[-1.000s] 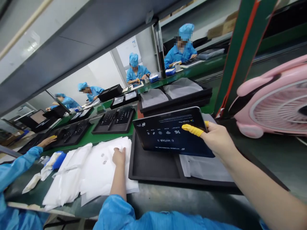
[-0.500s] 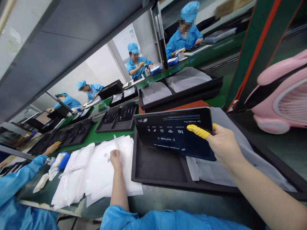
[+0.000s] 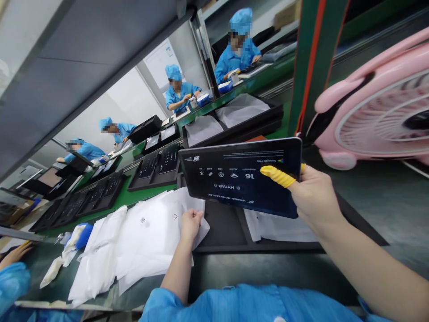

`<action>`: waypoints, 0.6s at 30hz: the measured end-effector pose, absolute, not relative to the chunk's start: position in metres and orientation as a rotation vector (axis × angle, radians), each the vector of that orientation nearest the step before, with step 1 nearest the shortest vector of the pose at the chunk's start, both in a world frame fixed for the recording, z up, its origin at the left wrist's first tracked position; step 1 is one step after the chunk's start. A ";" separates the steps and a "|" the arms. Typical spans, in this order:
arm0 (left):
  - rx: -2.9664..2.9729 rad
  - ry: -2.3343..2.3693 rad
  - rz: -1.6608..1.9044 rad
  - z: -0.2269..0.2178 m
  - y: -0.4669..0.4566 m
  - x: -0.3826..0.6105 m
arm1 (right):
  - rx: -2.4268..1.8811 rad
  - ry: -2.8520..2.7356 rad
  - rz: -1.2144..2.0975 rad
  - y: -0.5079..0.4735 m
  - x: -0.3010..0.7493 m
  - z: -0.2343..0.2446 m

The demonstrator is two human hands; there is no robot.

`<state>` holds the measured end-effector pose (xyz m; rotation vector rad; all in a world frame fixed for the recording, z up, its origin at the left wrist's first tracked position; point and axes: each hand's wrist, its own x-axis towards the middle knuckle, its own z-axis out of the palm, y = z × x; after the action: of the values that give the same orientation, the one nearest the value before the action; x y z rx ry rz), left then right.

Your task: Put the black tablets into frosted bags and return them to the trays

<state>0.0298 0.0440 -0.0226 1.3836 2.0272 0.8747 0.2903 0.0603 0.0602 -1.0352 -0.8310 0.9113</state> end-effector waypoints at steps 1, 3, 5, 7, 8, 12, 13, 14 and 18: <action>1.402 2.009 0.867 -0.022 0.043 0.028 | -1.063 -0.858 0.917 0.057 0.290 0.060; 1.416 2.001 0.838 -0.018 0.042 0.023 | -1.133 -0.911 0.922 0.052 0.286 0.060; 1.416 2.021 0.826 -0.013 0.041 0.021 | -1.181 -0.982 0.914 0.048 0.281 0.062; 1.429 2.038 0.805 -0.009 0.040 0.020 | -1.180 -1.043 0.894 0.045 0.275 0.064; 1.443 2.040 0.789 -0.008 0.040 0.020 | -1.175 -1.064 0.880 0.044 0.273 0.065; 1.391 2.078 0.932 -0.006 0.038 0.018 | -1.201 -1.116 0.828 0.041 0.268 0.060; 1.345 2.099 1.018 -0.006 0.037 0.016 | -1.213 -1.130 0.822 0.041 0.267 0.057; 1.300 2.121 1.098 -0.005 0.038 0.015 | -1.218 -1.145 0.821 0.040 0.266 0.053; 1.158 2.134 1.316 0.007 0.044 0.003 | -1.156 -1.284 0.837 0.037 0.256 0.035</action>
<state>0.0029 0.0438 0.0071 1.1580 2.1343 1.3161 0.2558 0.0371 0.0350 -1.1559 -1.2838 0.8367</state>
